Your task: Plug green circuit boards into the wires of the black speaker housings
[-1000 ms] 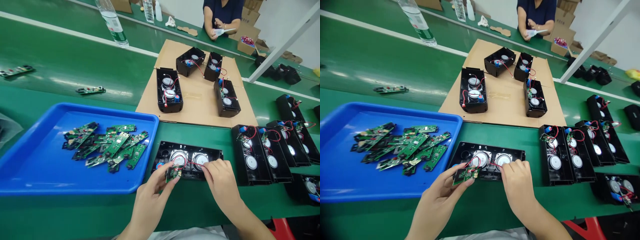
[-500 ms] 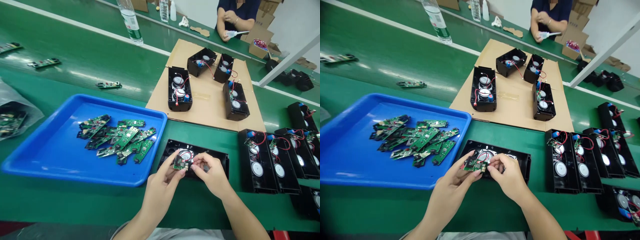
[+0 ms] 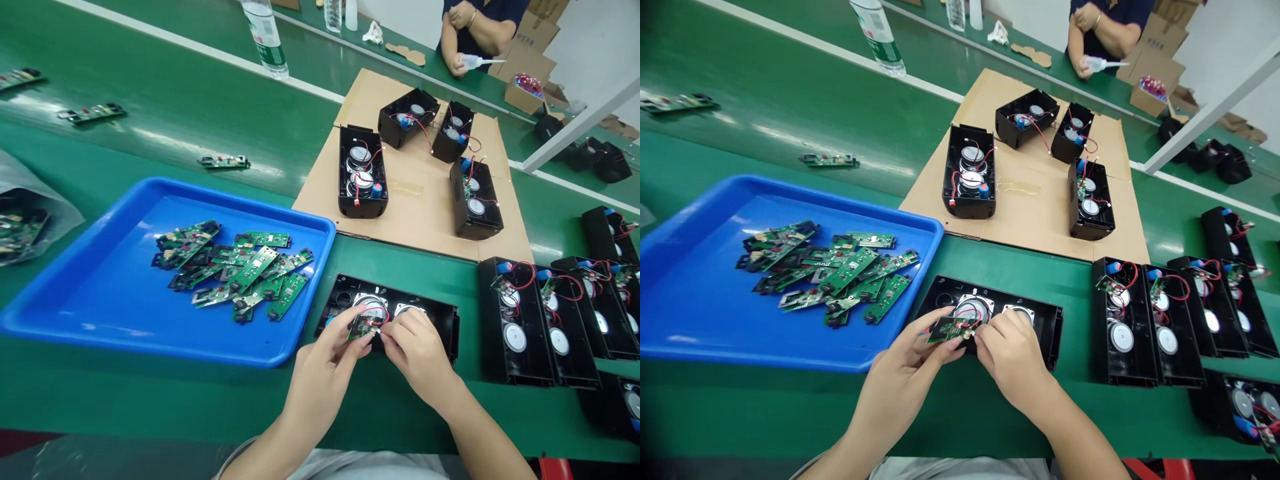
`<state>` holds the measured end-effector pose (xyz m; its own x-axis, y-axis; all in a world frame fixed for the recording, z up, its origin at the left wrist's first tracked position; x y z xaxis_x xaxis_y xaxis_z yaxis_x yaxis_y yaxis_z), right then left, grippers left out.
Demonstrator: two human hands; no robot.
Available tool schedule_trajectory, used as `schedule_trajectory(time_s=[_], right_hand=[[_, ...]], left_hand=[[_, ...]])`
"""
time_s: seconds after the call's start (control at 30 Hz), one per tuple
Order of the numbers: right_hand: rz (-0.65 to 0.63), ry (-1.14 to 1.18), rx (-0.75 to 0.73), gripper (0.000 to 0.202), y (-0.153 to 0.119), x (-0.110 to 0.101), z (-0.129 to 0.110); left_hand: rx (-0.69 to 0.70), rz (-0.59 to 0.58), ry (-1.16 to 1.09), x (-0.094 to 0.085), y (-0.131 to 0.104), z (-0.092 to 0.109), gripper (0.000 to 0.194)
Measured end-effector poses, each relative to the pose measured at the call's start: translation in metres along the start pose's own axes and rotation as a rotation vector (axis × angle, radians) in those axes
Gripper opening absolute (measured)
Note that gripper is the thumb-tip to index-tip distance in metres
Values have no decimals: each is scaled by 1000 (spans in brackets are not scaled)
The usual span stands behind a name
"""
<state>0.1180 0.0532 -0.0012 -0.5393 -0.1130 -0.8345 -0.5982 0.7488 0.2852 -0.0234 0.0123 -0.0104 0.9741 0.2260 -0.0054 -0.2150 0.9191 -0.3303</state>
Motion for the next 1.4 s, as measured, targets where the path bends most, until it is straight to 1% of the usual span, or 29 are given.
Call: schedule_trajectory(time_s=[0.1,0.2,0.3,0.4,0.63,0.73,0.83,0.93,1.07,1.2,1.27,1.3,1.33,1.37,1.4], right_hand=[[-29,-96,-76,31,1,-1,0],[-9,-121,-113,30,1,-2,-1],[23,-69,-98,29,1,-2,-1],[48,-39,-91,27,0,-3,-1],[26,-57,-82,30,0,-1,-2],[6,-93,-99,32,1,1,-2],[16,-113,-99,36,1,1,-2],[37,-50,-36,35,1,-1,1],[-30,98,40,32,2,0,3],[-58,113,60,32,5,-1,7],[-123,178,99,22,8,-7,11],[-178,230,126,13,10,-12,13],[-236,282,155,10,13,-17,15],[-279,316,181,18,16,-23,16],[-296,320,209,23,21,-28,15]], left_hand=[[3,-5,-4,1,-1,0,31],[-13,-8,-29,2,0,1,33],[-38,-10,-45,2,0,1,37],[-38,-3,-36,0,0,0,37],[-14,-12,-37,2,-1,-1,37],[21,-17,-19,4,-3,-3,33],[70,-29,8,4,-5,-5,27],[108,-54,18,4,-6,-6,26],[161,-111,38,4,-4,-5,27],[172,-119,68,3,-4,-5,24],[145,-118,76,2,-7,-5,22],[114,-117,78,1,-8,-5,22],[83,-103,76,-1,-9,-4,22],[56,-74,73,-3,-10,-3,24],[32,-44,70,-6,-10,-1,26]])
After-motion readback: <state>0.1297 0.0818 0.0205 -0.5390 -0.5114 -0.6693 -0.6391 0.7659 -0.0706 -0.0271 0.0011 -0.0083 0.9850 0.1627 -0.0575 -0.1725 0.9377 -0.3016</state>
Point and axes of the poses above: each hand's wrist, its own y-axis towards the middle knuckle, its own x-axis out of the palm, z = x × y, the point moved 2 cm from there along y, towards the middle knuckle, and after that the axes turned 1 degree about y, right-handed, at the moved point
